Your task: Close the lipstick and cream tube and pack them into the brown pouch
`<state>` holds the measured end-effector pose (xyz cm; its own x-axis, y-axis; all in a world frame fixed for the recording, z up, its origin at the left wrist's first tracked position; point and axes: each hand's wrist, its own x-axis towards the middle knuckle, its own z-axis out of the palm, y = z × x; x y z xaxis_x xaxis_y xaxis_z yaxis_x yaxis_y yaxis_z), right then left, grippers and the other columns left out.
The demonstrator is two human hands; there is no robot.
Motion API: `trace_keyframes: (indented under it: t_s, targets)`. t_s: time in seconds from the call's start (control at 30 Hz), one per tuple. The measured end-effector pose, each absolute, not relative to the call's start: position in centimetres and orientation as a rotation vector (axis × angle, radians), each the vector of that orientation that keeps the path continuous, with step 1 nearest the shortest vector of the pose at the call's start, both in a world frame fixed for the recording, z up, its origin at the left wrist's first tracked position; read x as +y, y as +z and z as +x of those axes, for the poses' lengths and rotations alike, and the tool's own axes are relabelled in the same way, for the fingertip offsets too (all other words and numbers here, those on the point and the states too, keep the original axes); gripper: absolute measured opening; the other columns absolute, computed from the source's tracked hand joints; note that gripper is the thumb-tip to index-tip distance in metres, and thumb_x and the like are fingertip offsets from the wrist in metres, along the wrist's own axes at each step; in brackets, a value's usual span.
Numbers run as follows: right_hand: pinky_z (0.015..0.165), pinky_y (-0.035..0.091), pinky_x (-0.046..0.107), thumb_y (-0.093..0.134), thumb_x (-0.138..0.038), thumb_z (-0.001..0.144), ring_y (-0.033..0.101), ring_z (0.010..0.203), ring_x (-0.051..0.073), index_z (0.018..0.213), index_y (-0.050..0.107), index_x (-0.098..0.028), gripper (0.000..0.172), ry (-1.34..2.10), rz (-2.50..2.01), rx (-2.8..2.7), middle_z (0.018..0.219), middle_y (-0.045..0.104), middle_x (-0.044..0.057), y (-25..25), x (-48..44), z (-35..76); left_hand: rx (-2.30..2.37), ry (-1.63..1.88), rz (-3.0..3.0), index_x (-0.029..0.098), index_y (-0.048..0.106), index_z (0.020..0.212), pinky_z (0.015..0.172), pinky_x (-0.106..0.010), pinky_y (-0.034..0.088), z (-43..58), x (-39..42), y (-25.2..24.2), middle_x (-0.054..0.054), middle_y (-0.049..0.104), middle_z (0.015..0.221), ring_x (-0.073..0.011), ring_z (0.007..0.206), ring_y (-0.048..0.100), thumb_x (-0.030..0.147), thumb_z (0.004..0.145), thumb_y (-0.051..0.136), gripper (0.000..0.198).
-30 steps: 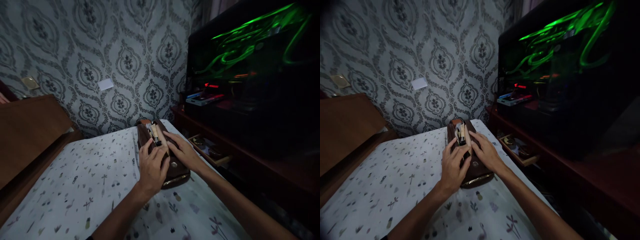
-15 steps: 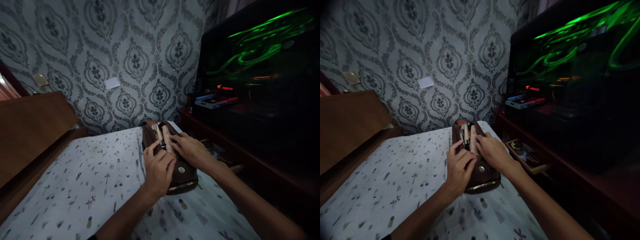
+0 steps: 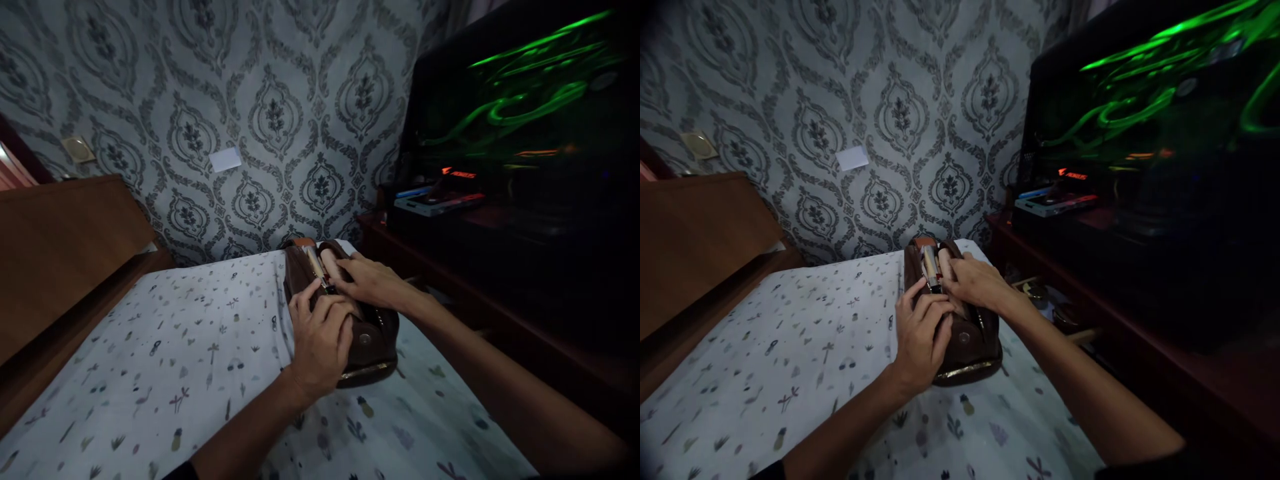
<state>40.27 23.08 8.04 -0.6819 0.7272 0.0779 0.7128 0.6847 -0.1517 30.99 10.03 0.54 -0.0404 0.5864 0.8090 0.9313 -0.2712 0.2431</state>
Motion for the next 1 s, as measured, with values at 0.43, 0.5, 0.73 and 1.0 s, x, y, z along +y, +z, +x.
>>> trace_keyframes:
  t_s: [0.43,0.5,0.73,1.0]
  targets:
    - [0.091,0.049,0.038,0.040,-0.038,0.100,0.066,0.114,0.031,0.152,0.035,-0.016,0.056,0.376,-0.988,-2.552,0.133,0.064,0.017,6.0,23.4,40.2,-1.633,-1.215,-1.860,0.022,0.061,0.109,0.112,-0.055,0.036,31.2,10.1,0.1,-0.010,0.059,0.129,-0.0324,0.138,0.040,0.028,0.083,0.068,0.028]
    - [0.099,0.047,0.041,0.038,-0.039,0.100,0.061,0.124,0.031,0.151,0.037,-0.016,0.056,0.450,-0.947,-2.506,0.142,0.058,0.017,5.8,23.2,40.7,-1.663,-1.203,-1.840,0.023,0.062,0.109,0.112,-0.055,0.037,31.4,10.2,0.2,-0.010,0.060,0.128,-0.0321,0.139,0.041,0.025,0.083,0.067,0.026]
    - [0.108,0.044,0.048,0.032,-0.056,0.101,0.054,0.130,0.031,0.138,0.054,-0.022,0.055,0.383,-0.910,-2.212,0.138,0.060,0.013,3.0,19.2,42.2,-1.613,-1.241,-1.884,0.020,0.058,0.121,0.111,-0.054,0.038,31.1,9.8,0.1,-0.012,0.059,0.131,-0.0320,0.139,0.042,0.028,0.088,0.060,0.034]
    - [0.099,0.047,0.054,0.044,-0.062,0.095,0.054,0.124,0.038,0.144,0.052,-0.024,0.062,-0.073,-1.015,-2.203,0.140,0.055,0.018,1.8,16.8,41.6,-1.636,-1.839,-1.742,0.018,0.049,0.127,0.113,-0.042,0.041,25.9,12.9,1.0,-0.014,0.055,0.130,-0.0212,0.128,0.051,0.037,0.101,0.039,0.033]
